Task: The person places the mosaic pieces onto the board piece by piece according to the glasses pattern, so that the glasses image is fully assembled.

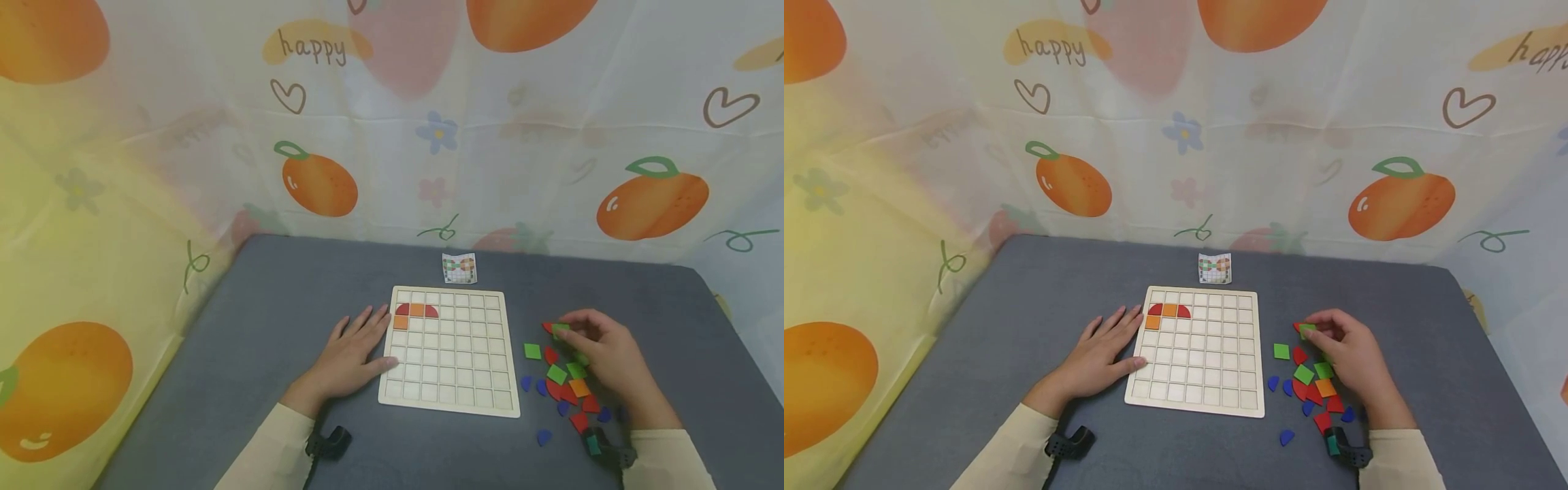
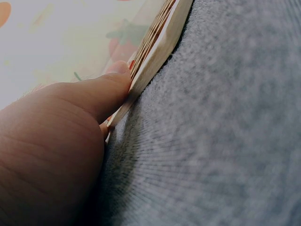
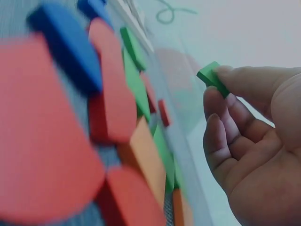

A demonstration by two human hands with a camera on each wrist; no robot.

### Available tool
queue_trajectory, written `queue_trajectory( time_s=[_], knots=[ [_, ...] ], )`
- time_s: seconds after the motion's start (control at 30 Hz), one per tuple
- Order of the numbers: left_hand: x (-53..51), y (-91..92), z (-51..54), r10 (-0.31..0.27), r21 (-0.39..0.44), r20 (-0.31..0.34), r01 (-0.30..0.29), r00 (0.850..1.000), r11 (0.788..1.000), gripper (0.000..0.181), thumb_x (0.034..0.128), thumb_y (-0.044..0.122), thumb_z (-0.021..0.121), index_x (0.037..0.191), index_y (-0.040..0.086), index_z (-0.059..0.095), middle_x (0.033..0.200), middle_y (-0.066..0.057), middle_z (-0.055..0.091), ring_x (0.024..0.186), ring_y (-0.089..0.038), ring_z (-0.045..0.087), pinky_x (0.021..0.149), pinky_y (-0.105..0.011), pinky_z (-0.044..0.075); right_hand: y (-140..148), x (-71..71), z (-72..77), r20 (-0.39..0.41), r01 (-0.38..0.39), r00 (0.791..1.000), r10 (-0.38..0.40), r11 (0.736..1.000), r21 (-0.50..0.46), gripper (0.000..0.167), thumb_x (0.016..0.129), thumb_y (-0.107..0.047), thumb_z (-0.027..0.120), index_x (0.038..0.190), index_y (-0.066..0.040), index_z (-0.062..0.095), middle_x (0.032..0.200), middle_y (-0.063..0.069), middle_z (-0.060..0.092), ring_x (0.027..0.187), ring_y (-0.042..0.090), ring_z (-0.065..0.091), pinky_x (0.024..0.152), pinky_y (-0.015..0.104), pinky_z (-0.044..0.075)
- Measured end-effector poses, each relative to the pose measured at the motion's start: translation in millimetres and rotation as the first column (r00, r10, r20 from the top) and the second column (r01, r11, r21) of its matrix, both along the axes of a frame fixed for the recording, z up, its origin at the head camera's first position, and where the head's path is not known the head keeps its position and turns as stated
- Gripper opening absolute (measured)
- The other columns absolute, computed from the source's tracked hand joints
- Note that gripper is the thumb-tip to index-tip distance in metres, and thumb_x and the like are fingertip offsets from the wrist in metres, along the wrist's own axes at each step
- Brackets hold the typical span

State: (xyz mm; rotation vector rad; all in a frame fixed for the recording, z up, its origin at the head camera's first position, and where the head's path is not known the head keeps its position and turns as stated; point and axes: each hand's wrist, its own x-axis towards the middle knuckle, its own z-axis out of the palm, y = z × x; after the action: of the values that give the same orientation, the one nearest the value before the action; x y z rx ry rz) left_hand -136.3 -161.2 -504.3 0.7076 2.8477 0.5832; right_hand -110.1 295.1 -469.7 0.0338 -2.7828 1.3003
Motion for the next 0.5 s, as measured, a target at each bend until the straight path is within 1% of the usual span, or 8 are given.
queue_trajectory(
  time_s=[0.1,0.23,0.4,0.43,0.5],
  knots=[
    [-0.2,0.1,-0.2,0.000,-0.002,-0.002,0.000,1.000,1.000,0.089,0.1061,0.062,0.059,0.175,0.016,0.027,0.180,0.002,0.020,0.166,-0.024,0.010,0.128,-0.060,0.003,-8,1.4,6.3,0.017,-0.011,1.000,0.012,1.000,-0.027,0.026,0.107,-0.023,0.076,0.125,-0.004,0.074,0.109,0.010,0.075,0.090,0.012,0.069,0.072,0.029,0.057],
    [-0.2,0.3,0.0,0.000,-0.001,0.001,0.000,1.000,1.000,0.089,0.1061,0.062,0.059,0.175,0.016,0.027,0.180,0.001,0.019,0.166,-0.024,0.010,0.128,-0.061,0.003,-20,3.4,12.5,0.047,-0.034,0.998,0.039,0.995,-0.092,0.027,0.108,-0.023,0.074,0.127,-0.004,0.073,0.111,0.010,0.075,0.095,0.019,0.071,0.077,0.029,0.057],
    [0.2,0.0,1.1,0.002,0.005,0.004,-0.002,1.000,1.000,0.089,0.1060,0.062,0.059,0.175,0.016,0.027,0.180,0.001,0.020,0.166,-0.024,0.010,0.128,-0.060,0.002,-35,4.2,13.4,0.065,-0.091,0.993,0.103,0.980,-0.175,0.026,0.109,-0.020,0.073,0.129,-0.003,0.071,0.109,0.011,0.073,0.094,0.026,0.072,0.075,0.034,0.058],
    [0.2,0.0,1.2,0.002,0.005,0.004,-0.002,1.000,1.000,0.089,0.1060,0.062,0.059,0.175,0.016,0.028,0.180,0.001,0.020,0.166,-0.024,0.010,0.128,-0.060,0.002,-38,4.3,13.1,0.066,-0.104,0.991,0.117,0.978,-0.180,0.025,0.109,-0.019,0.072,0.129,-0.004,0.071,0.108,0.011,0.073,0.092,0.027,0.072,0.073,0.035,0.058],
    [0.1,0.1,1.4,0.000,0.005,0.005,0.000,1.000,1.000,0.089,0.1061,0.062,0.059,0.175,0.016,0.027,0.180,0.001,0.020,0.166,-0.024,0.010,0.128,-0.060,0.002,-44,4.8,12.1,0.064,-0.128,0.988,0.143,0.973,-0.194,0.025,0.109,-0.018,0.072,0.129,-0.004,0.071,0.108,0.010,0.073,0.092,0.027,0.072,0.073,0.035,0.058]
  ],
)
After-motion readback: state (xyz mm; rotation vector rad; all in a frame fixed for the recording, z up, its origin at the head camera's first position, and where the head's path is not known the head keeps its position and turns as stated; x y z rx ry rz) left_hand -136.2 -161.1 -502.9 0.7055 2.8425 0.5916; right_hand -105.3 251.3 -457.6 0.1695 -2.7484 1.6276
